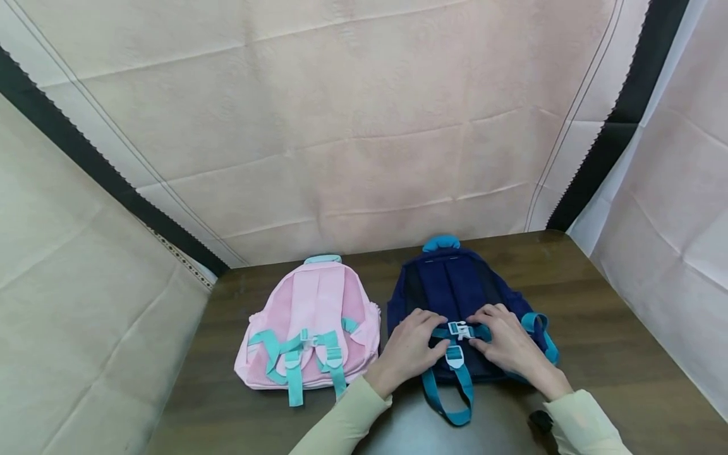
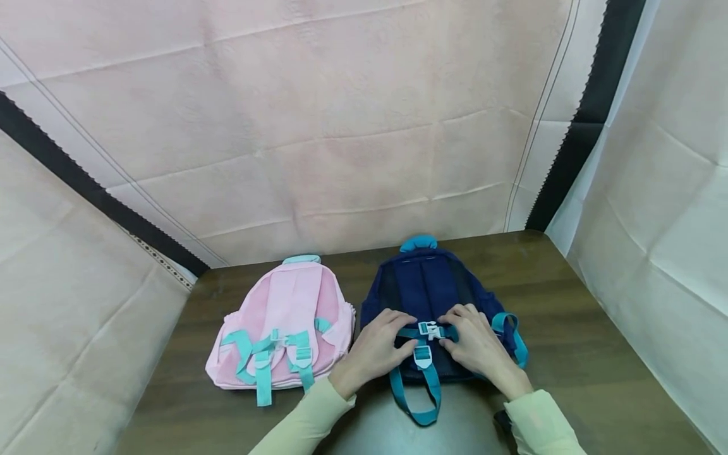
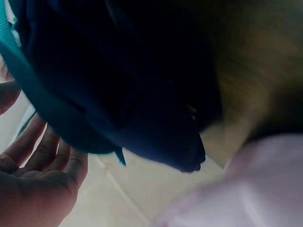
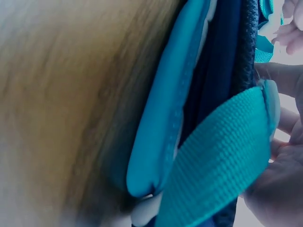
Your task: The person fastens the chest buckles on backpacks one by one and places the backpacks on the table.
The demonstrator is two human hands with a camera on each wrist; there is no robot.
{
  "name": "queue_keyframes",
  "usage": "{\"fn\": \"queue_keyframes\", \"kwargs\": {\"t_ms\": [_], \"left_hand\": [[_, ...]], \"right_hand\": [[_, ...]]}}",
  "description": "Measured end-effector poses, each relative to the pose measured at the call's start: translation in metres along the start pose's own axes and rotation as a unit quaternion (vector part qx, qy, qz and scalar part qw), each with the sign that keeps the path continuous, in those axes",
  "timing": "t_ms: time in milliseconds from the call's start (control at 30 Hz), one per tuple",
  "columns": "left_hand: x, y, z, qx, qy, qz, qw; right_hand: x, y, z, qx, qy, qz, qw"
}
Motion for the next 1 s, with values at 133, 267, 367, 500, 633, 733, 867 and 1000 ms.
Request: {"fn": "queue_keyframes", "kwargs": {"t_ms": [133,267,367,500,633,733,867,1000], "left_hand": [[-0.009,0.001,-0.010,-0.010,-0.010,-0.001,0.9999],[-0.013,0.004,-0.017,-0.026,-0.021,-0.005,0.9994],[-0.016,0.004,-0.020,-0.041,-0.022,-0.011,0.9989],[-0.018,0.002,-0.021,-0.052,-0.023,-0.010,0.9983],[-0.018,0.000,-0.022,-0.046,-0.022,-0.006,0.9987],[-0.018,-0.001,-0.020,-0.031,-0.014,0.001,0.9994],[-0.016,-0.004,-0.018,-0.012,-0.005,0.008,0.9999],[-0.014,-0.006,-0.016,0.000,0.009,0.005,0.9999]], "right_hand": [[-0.001,-0.001,-0.003,0.010,-0.001,0.002,1.000],[0.000,-0.001,-0.005,0.015,-0.004,0.003,1.000],[0.000,-0.002,-0.005,0.012,-0.002,0.005,1.000],[0.000,-0.003,-0.003,0.006,-0.002,0.010,1.000],[0.000,-0.004,0.000,-0.001,-0.003,0.013,1.000],[0.001,-0.004,0.003,-0.011,0.000,0.019,1.000],[0.001,-0.004,0.007,-0.029,0.002,0.025,0.999],[0.002,-0.003,0.013,-0.049,0.014,0.031,0.998]]}}
Point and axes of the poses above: each hand's wrist, its own x-axis away from the middle knuckle, its own z-axis out of the back of the hand, y = z × x, the point moved 8 cm from there along -x, towards the middle knuckle, and after that the axes turned 9 degrees about -z, right-handed, at the moved point
